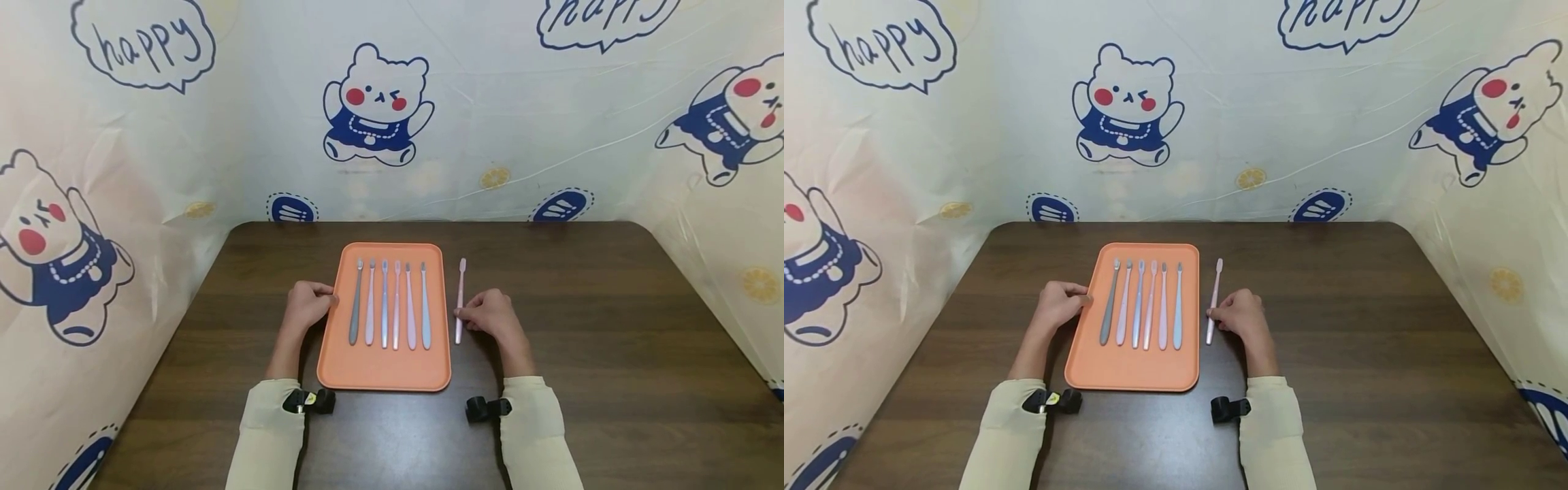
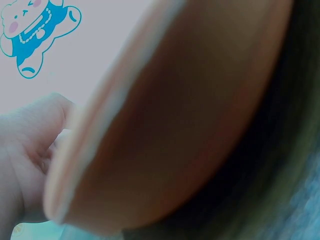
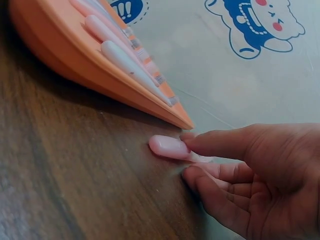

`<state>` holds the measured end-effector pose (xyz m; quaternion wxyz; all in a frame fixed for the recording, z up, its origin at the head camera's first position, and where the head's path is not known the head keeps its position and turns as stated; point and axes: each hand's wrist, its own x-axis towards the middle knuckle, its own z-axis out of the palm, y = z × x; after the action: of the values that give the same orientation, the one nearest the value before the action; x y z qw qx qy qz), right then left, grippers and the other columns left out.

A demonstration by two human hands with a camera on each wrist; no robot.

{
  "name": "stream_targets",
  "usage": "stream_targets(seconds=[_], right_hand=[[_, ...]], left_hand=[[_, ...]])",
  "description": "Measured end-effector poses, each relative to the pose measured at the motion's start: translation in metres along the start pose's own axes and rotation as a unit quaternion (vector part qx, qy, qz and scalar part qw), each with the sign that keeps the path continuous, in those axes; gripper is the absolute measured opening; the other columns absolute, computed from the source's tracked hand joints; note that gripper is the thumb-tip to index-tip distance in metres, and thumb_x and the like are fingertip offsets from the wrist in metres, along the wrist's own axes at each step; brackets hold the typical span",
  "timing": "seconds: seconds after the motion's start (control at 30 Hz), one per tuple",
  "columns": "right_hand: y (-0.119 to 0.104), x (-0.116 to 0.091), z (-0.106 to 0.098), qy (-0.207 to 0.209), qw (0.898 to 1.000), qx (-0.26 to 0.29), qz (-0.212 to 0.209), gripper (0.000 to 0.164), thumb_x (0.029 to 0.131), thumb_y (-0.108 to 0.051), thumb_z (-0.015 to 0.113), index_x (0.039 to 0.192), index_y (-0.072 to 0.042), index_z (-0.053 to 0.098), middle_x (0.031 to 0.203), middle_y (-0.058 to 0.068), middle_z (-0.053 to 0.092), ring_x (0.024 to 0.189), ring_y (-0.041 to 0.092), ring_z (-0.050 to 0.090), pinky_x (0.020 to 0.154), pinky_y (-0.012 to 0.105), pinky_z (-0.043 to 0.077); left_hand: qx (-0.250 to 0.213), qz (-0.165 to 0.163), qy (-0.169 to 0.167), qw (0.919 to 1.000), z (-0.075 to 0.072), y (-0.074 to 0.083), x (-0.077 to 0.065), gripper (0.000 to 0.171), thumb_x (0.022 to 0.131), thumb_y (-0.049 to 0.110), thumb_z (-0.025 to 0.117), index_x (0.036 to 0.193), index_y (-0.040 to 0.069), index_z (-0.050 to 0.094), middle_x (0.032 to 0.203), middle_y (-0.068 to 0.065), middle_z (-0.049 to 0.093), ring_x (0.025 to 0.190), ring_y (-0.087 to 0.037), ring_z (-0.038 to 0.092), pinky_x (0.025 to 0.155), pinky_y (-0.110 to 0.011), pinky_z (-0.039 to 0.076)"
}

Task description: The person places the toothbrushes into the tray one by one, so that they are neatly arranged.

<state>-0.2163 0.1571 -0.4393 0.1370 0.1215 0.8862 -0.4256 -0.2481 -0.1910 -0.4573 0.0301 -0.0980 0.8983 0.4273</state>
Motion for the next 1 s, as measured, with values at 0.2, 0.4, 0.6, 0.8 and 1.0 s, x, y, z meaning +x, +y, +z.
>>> stream_targets(seconds=[0.2, 0.4, 0.6, 0.8, 1.0], right_hand=[[-0.0010, 0.0010, -0.0005, -0.003, 1.000, 0.007, 0.014, 0.019, 0.088, -0.018, 0.077, 0.091, 0.001, 0.075, 0.069, 0.004, 0.068, 0.061, 0.009, 0.062, 0.058, 0.021, 0.051], [-0.0022, 0.0029, 0.0004, 0.002, 1.000, -0.003, 0.023, 0.019, 0.088, -0.019, 0.076, 0.091, 0.000, 0.076, 0.066, 0.002, 0.068, 0.059, 0.008, 0.062, 0.057, 0.021, 0.050], [-0.0020, 0.0040, 0.0014, 0.006, 0.999, -0.020, 0.026, 0.016, 0.087, -0.018, 0.073, 0.087, -0.001, 0.076, 0.064, 0.001, 0.067, 0.059, 0.008, 0.062, 0.057, 0.022, 0.049], [-0.0027, 0.0028, 0.0012, 0.003, 0.999, -0.029, 0.026, 0.017, 0.088, -0.019, 0.073, 0.084, -0.003, 0.074, 0.065, 0.003, 0.067, 0.061, 0.011, 0.063, 0.058, 0.024, 0.050], [-0.0037, 0.0022, 0.0021, 0.006, 0.999, -0.042, 0.024, 0.018, 0.088, -0.021, 0.073, 0.083, -0.004, 0.073, 0.065, 0.004, 0.067, 0.061, 0.013, 0.062, 0.055, 0.024, 0.047]], left_hand=[[0.001, 0.000, -0.001, 1.0000, 0.0000, 0.0006, 0.0004, 0.029, 0.088, 0.015, 0.066, 0.110, -0.002, 0.076, 0.106, -0.021, 0.076, 0.088, -0.025, 0.070, 0.071, -0.028, 0.053], [0.003, -0.001, 0.000, 1.0000, -0.0005, 0.0012, 0.0002, 0.029, 0.088, 0.015, 0.066, 0.109, -0.001, 0.077, 0.105, -0.020, 0.077, 0.089, -0.026, 0.070, 0.072, -0.029, 0.054], [0.003, 0.000, -0.002, 1.0000, 0.0002, 0.0010, -0.0002, 0.029, 0.088, 0.015, 0.066, 0.110, -0.001, 0.077, 0.105, -0.021, 0.076, 0.087, -0.025, 0.070, 0.071, -0.029, 0.054], [0.003, 0.003, -0.003, 1.0000, -0.0003, 0.0010, 0.0009, 0.030, 0.089, 0.016, 0.066, 0.111, -0.001, 0.076, 0.108, -0.021, 0.076, 0.090, -0.026, 0.070, 0.073, -0.031, 0.055], [0.002, -0.001, -0.006, 1.0000, -0.0004, 0.0003, 0.0021, 0.029, 0.089, 0.016, 0.065, 0.110, 0.000, 0.077, 0.109, -0.021, 0.076, 0.092, -0.026, 0.070, 0.075, -0.033, 0.056]])
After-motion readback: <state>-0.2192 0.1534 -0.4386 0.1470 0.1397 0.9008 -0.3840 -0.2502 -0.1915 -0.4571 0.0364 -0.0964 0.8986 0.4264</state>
